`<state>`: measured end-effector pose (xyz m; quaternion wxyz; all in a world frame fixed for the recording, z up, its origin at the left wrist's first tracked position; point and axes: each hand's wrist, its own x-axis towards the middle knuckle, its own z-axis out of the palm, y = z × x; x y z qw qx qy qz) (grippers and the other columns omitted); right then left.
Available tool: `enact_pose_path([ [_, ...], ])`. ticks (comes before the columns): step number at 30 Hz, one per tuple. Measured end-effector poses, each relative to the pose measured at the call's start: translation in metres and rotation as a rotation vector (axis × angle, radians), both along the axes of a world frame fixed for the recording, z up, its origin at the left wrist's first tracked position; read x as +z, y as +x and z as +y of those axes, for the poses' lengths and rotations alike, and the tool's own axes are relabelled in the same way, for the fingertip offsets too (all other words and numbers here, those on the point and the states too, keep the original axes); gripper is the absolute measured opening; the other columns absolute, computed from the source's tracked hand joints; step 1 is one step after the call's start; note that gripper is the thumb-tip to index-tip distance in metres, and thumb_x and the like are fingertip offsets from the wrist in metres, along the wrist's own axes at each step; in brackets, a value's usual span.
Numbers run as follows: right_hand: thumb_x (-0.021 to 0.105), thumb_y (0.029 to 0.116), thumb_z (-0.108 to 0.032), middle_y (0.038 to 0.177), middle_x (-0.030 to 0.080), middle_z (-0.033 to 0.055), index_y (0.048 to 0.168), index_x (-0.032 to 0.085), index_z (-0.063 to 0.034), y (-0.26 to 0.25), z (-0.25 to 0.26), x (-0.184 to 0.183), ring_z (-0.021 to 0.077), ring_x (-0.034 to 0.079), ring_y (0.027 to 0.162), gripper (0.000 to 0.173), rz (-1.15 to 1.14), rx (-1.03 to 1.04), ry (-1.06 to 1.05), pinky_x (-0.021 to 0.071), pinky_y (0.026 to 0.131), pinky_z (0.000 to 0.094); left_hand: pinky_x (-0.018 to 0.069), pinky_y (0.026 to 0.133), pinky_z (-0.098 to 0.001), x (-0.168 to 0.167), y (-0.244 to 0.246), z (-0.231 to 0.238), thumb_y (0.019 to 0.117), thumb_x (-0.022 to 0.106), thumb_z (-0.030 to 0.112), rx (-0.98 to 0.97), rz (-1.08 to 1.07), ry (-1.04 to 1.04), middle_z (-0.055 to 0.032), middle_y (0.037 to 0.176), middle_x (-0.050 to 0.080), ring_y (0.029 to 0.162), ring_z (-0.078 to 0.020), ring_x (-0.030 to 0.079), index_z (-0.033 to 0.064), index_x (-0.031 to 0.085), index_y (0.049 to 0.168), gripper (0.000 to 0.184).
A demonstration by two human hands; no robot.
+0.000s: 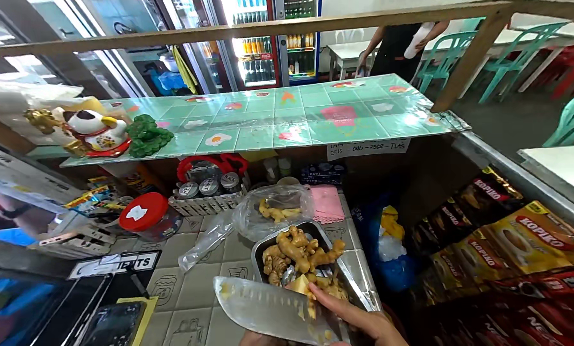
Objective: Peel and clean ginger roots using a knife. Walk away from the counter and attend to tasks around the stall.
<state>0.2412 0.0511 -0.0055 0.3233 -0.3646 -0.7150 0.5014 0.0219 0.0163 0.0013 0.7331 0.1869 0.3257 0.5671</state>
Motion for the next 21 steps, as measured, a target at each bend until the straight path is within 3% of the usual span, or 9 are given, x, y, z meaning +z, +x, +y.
enact_pose_path([
  [3,0.067,0.0986,-0.039,0.098,0.071,0.0117,0.158,0.042,-0.0155,-0.001,-0.002,0.001,0.0151,0.057,0.062,0.069,0.023,-0.007,-0.082,0.0524,0.060,0.0378,0.0568,0.095,-0.0386,-0.001,-0.001,0.003,0.1045,0.042,0.005,-0.009,0.008,0.010,-0.0056,0.107,0.074,0.098,-0.0160,0.072,0.0096,0.059,0.121,0.024],
  [5,0.066,0.0996,-0.038,0.082,0.067,0.0125,0.162,0.033,-0.0126,-0.002,-0.002,0.001,0.0163,0.054,0.056,0.075,0.037,0.024,-0.109,0.0516,0.055,0.0370,0.0565,0.097,-0.0383,-0.001,-0.002,0.005,0.1049,0.042,0.007,-0.020,0.032,0.008,-0.0064,0.109,0.073,0.100,-0.0160,0.071,0.0070,0.058,0.126,0.026],
  [8,0.065,0.1003,-0.037,0.122,0.070,0.0136,0.158,0.040,-0.0116,-0.003,-0.002,0.003,0.0141,0.063,0.074,0.068,0.065,0.040,-0.031,0.0551,0.068,0.0368,0.0568,0.097,-0.0379,0.003,-0.006,0.007,0.1058,0.047,0.012,-0.054,0.077,0.005,-0.0091,0.118,0.071,0.105,-0.0179,0.070,0.0013,0.049,0.139,0.035],
  [10,0.065,0.1007,-0.035,0.147,0.059,0.0073,0.157,0.044,-0.0145,-0.002,-0.001,0.003,0.0154,0.071,0.094,0.063,0.035,0.065,0.020,0.0588,0.083,0.0414,0.0563,0.097,-0.0373,0.002,-0.011,0.005,0.1052,0.051,0.017,-0.090,0.074,0.044,-0.0093,0.124,0.069,0.108,-0.0178,0.069,0.0006,0.047,0.142,0.041],
  [14,0.058,0.1037,-0.040,0.145,0.061,-0.0005,0.154,0.050,-0.0225,0.004,0.002,0.000,0.0177,0.073,0.103,0.053,-0.073,-0.003,0.063,0.0593,0.086,0.0488,0.0581,0.092,-0.0359,0.009,-0.017,0.003,0.1056,0.044,0.011,-0.133,0.064,-0.035,-0.0053,0.105,0.075,0.097,-0.0153,0.072,0.0114,0.068,0.114,0.025],
  [17,0.050,0.1064,-0.043,0.154,0.052,-0.0021,0.156,0.046,-0.0227,0.010,0.006,0.000,0.0120,0.067,0.115,0.054,-0.019,0.022,-0.053,0.0562,0.095,0.0424,0.0568,0.093,-0.0354,0.014,-0.015,0.007,0.1100,0.034,0.014,-0.197,0.090,-0.021,-0.0072,0.110,0.070,0.098,-0.0167,0.069,0.0035,0.051,0.134,0.031],
  [18,0.049,0.1072,-0.041,0.157,0.048,-0.0002,0.158,0.043,-0.0193,0.010,0.005,0.002,0.0104,0.064,0.121,0.055,0.025,0.058,-0.088,0.0541,0.101,0.0389,0.0571,0.093,-0.0351,0.015,-0.012,0.007,0.1098,0.033,0.013,-0.165,0.110,-0.030,-0.0067,0.107,0.071,0.096,-0.0162,0.070,0.0027,0.052,0.132,0.031],
  [20,0.050,0.1073,-0.038,0.158,0.046,0.0073,0.161,0.035,-0.0125,0.008,0.003,0.006,0.0120,0.065,0.117,0.061,0.059,0.119,-0.114,0.0539,0.099,0.0371,0.0586,0.090,-0.0344,0.012,-0.006,0.007,0.1069,0.038,0.009,-0.075,0.168,-0.045,-0.0040,0.099,0.074,0.091,-0.0136,0.072,0.0057,0.060,0.119,0.026],
  [21,0.052,0.1062,-0.037,0.152,0.052,0.0129,0.162,0.030,-0.0095,0.006,0.001,0.007,0.0146,0.068,0.109,0.066,0.054,0.142,-0.115,0.0557,0.094,0.0385,0.0586,0.090,-0.0349,0.006,-0.005,0.007,0.1058,0.041,0.008,-0.061,0.197,-0.031,-0.0044,0.103,0.074,0.093,-0.0137,0.071,0.0050,0.060,0.121,0.024],
])
